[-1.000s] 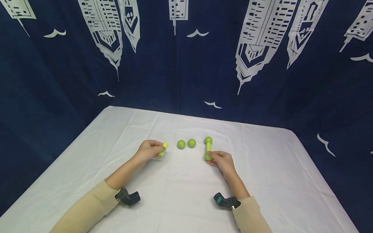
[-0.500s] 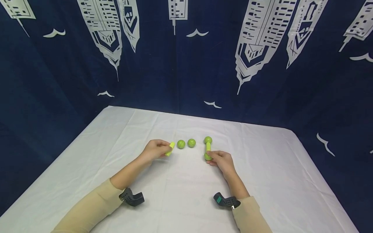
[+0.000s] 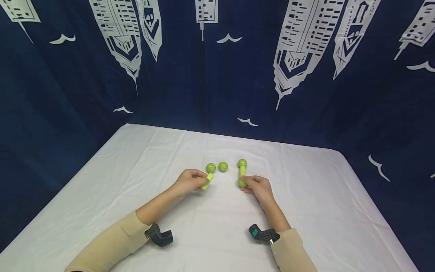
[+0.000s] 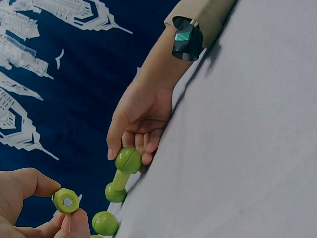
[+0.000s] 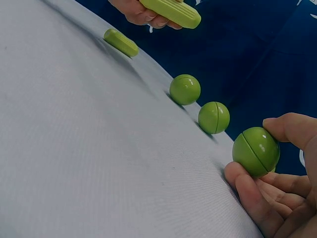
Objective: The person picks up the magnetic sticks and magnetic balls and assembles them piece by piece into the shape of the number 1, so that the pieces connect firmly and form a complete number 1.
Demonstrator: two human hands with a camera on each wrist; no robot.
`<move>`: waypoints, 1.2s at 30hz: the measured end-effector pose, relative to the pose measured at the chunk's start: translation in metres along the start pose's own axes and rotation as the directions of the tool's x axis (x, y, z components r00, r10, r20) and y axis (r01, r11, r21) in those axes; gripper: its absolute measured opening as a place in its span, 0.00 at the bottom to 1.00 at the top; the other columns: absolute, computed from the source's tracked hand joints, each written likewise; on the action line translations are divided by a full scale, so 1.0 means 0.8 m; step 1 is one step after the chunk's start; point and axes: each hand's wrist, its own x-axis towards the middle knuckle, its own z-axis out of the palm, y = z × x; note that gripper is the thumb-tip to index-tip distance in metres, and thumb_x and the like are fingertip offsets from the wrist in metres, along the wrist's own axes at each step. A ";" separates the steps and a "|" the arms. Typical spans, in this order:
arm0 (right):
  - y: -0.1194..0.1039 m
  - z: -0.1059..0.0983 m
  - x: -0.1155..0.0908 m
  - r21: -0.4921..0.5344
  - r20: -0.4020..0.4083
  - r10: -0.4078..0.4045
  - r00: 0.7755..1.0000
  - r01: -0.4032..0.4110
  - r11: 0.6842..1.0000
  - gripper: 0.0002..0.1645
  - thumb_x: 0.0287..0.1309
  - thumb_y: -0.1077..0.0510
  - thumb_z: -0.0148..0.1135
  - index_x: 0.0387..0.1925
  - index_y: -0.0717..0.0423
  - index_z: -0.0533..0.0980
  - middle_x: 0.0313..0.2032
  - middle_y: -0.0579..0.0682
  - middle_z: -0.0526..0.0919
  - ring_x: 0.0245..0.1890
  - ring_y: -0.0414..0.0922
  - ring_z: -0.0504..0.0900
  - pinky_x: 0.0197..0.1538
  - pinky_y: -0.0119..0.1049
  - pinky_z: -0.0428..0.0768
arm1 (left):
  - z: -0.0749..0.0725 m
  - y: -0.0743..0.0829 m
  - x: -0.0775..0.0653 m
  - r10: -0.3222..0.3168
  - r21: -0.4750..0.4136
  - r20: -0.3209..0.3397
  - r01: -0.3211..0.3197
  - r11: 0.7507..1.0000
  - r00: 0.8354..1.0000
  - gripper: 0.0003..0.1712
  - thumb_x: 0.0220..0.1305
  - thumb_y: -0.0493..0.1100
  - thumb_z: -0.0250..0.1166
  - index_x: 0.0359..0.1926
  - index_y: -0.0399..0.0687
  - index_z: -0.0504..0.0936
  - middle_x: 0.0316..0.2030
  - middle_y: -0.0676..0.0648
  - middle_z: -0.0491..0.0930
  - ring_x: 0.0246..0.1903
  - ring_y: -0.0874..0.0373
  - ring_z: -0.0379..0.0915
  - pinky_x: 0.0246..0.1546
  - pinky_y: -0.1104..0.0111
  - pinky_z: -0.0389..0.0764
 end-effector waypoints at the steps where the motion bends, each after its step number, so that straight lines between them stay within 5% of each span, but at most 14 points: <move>1: 0.000 0.000 0.000 0.001 0.000 0.000 1.000 0.000 1.000 0.27 0.63 0.55 0.63 0.52 0.77 0.74 0.34 0.51 0.84 0.28 0.38 0.84 0.36 0.28 0.82 | 0.002 0.000 0.000 0.005 -0.007 0.003 -0.005 1.000 1.000 0.14 0.51 0.33 0.66 0.41 0.30 0.82 0.28 0.48 0.81 0.25 0.62 0.75 0.30 0.70 0.82; 36: -0.001 0.001 -0.001 -0.001 -0.016 0.005 1.000 -0.005 1.000 0.27 0.62 0.54 0.64 0.51 0.75 0.75 0.34 0.51 0.85 0.28 0.38 0.85 0.35 0.28 0.82 | 0.056 -0.014 -0.004 -0.034 -0.052 0.128 0.041 0.998 0.991 0.12 0.52 0.33 0.66 0.39 0.30 0.83 0.27 0.48 0.77 0.26 0.61 0.75 0.32 0.67 0.84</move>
